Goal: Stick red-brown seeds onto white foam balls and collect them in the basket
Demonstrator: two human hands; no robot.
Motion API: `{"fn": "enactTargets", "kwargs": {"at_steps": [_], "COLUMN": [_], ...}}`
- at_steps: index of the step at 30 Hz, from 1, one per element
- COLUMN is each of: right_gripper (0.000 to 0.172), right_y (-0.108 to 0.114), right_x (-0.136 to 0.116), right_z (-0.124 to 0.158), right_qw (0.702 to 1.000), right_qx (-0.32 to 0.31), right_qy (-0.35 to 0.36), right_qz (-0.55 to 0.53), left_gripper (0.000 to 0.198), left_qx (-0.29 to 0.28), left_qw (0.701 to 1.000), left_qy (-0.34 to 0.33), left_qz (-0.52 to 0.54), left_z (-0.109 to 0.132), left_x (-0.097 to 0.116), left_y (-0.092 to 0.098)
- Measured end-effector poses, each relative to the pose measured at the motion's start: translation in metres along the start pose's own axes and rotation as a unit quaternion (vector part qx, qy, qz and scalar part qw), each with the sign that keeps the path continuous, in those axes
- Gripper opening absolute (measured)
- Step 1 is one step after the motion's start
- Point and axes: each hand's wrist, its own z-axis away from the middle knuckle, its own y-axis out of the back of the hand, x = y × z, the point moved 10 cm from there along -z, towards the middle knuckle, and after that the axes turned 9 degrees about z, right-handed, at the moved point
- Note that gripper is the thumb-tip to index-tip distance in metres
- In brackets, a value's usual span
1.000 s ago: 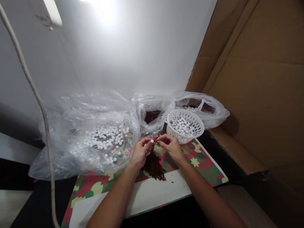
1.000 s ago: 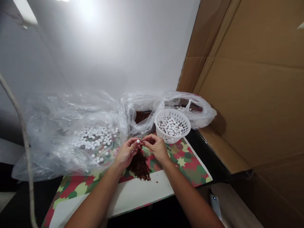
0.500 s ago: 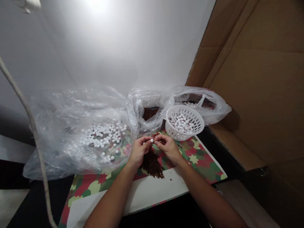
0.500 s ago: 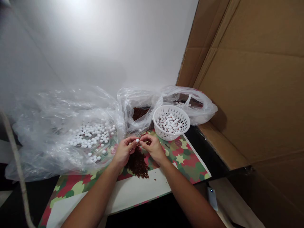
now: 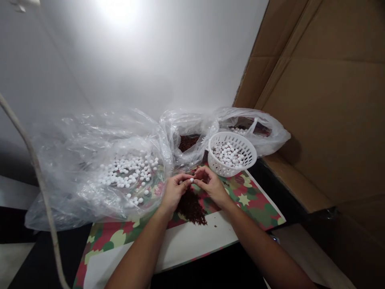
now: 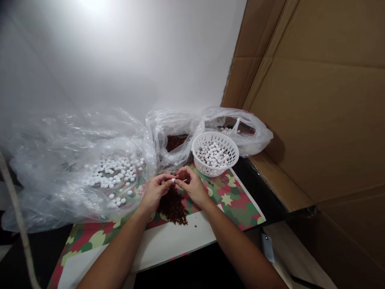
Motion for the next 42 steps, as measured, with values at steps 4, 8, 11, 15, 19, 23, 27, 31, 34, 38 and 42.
{"fn": "enactTargets", "kwargs": {"at_steps": [4, 8, 11, 15, 19, 23, 27, 31, 34, 38, 42], "right_gripper": [0.028, 0.022, 0.018, 0.019, 0.013, 0.008, 0.008, 0.013, 0.025, 0.028, 0.025], "right_y": [-0.009, 0.016, 0.031, 0.034, 0.031, 0.029, 0.029, 0.028, 0.024, 0.024, 0.025], "right_x": [-0.01, 0.007, 0.014, 0.015, 0.029, 0.032, 0.018, 0.017, 0.02, 0.015, 0.003], "right_z": [0.001, -0.001, -0.001, -0.002, -0.005, -0.004, -0.001, -0.001, 0.0, 0.001, 0.006], "right_qw": [0.996, 0.997, 0.989, 0.942, 0.901, 0.885, 0.9, 0.967, 0.993, 0.995, 0.986], "right_qx": [-0.049, 0.044, 0.072, 0.062, 0.058, 0.053, 0.06, 0.047, 0.044, 0.069, 0.103], "right_qy": [0.036, -0.002, -0.003, 0.03, 0.026, 0.02, 0.038, -0.018, -0.052, -0.043, -0.024], "right_qz": [0.07, 0.057, 0.131, 0.329, 0.428, 0.462, 0.43, 0.251, 0.101, 0.066, 0.127], "left_gripper": [0.043, 0.039, 0.036, 0.023, 0.032, 0.034, 0.032, 0.039, 0.042, 0.037, 0.037], "left_qx": [0.007, 0.026, 0.009, -0.024, -0.03, -0.031, -0.029, -0.009, -0.015, -0.011, -0.006], "left_qw": [0.998, 0.999, 0.996, 0.979, 0.977, 0.982, 0.987, 0.987, 0.987, 0.984, 0.982], "left_qy": [-0.01, -0.006, 0.057, 0.131, 0.121, 0.094, 0.057, 0.04, 0.05, 0.049, 0.056], "left_qz": [0.056, 0.041, 0.07, 0.154, 0.173, 0.158, 0.147, 0.153, 0.155, 0.169, 0.182], "left_z": [-0.001, -0.001, 0.001, 0.008, 0.01, 0.008, 0.004, 0.001, 0.001, 0.001, 0.0], "left_x": [0.001, 0.001, -0.007, -0.014, -0.012, -0.011, -0.007, -0.007, -0.01, -0.012, -0.017], "left_y": [-0.003, -0.002, -0.005, -0.014, -0.015, -0.014, -0.012, -0.006, -0.009, -0.01, -0.011]}}
